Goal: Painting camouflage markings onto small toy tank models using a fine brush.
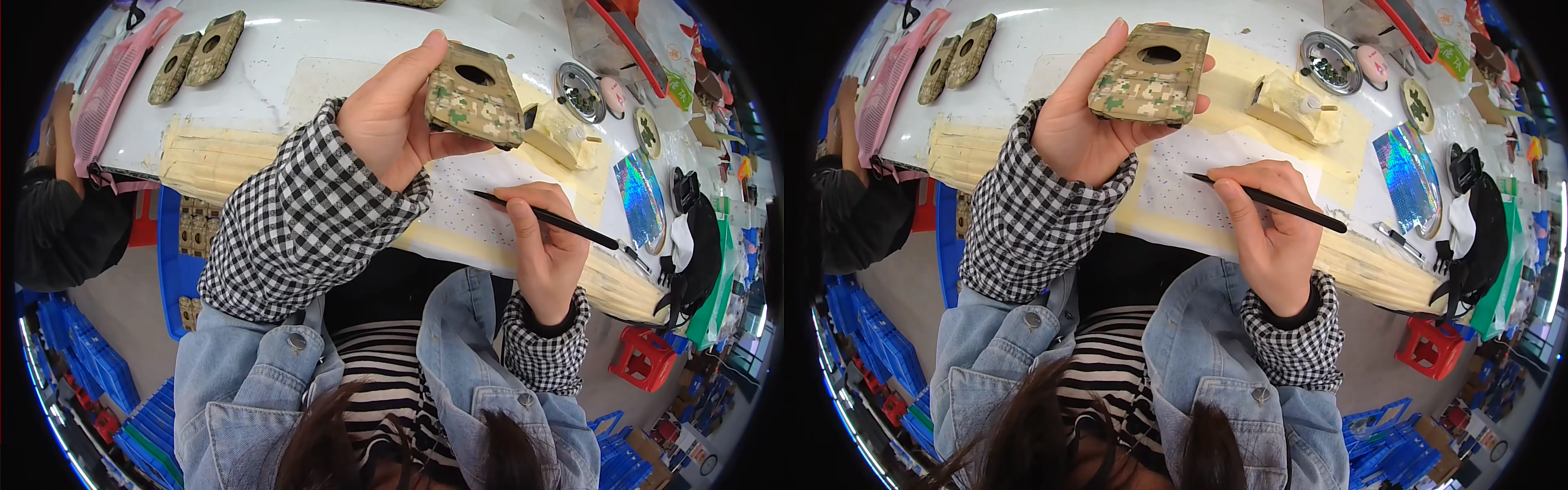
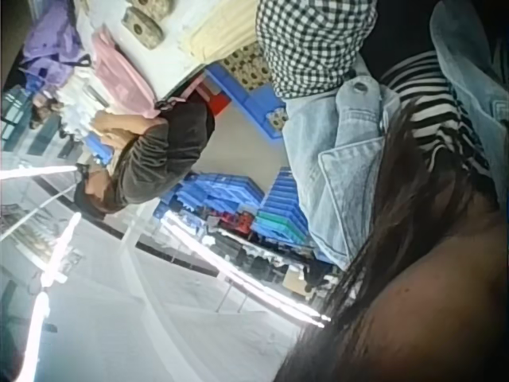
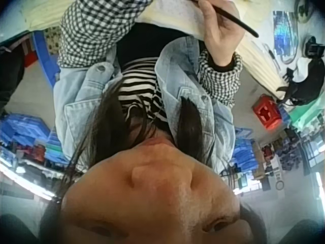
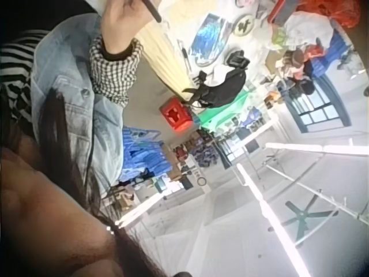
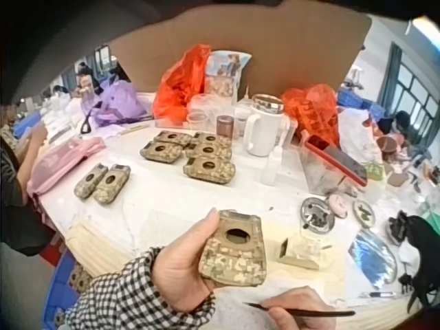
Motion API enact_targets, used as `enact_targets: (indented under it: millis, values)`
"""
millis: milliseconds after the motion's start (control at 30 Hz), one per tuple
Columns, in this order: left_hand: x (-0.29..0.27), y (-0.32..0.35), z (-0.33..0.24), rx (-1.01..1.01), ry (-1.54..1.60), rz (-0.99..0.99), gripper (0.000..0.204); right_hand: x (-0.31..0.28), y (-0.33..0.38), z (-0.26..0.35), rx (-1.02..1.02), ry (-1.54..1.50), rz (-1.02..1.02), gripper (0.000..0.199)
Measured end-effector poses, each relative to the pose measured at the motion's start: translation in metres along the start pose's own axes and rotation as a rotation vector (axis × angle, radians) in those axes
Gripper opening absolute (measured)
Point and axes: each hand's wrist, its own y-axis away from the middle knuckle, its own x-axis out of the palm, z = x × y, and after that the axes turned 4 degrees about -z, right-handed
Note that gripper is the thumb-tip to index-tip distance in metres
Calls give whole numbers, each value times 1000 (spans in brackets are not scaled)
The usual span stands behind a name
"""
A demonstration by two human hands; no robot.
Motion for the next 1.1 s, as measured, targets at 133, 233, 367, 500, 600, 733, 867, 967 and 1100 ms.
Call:
enact_targets:
  millis: [133, 233, 367, 500, 600, 733, 867, 967, 1100]
  values:
    - [0, 0, 0, 7, -9, 3, 49, 0, 0, 1, 14, -9, -8, 9]
    - [2, 1, 0, 12, -13, -5, 49, 0, 0, 0, 11, -18, -12, 9]
    - [0, 0, 1, 13, -10, -5, 49, 0, 0, 0, 6, -7, -11, 9]
    - [-1, 0, 1, 11, -10, 0, 50, 0, 0, 2, 11, 0, -2, 9]
    - [0, 0, 1, 9, -17, -4, 50, -1, 0, 2, -2, 0, 1, 10]
    - [2, 1, 0, 5, -27, -20, 50, -1, -1, 4, -50, 62, 17, 10]
    - [2, 1, 0, 10, -32, -16, 50, -1, -1, 5, -77, 72, 23, 9]
    - [2, 1, 0, 10, -30, -18, 50, -1, -2, 5, -93, 91, 34, 8]
    - [2, 1, 0, 5, -25, -25, 50, -2, -2, 5, -111, 106, 39, 8]
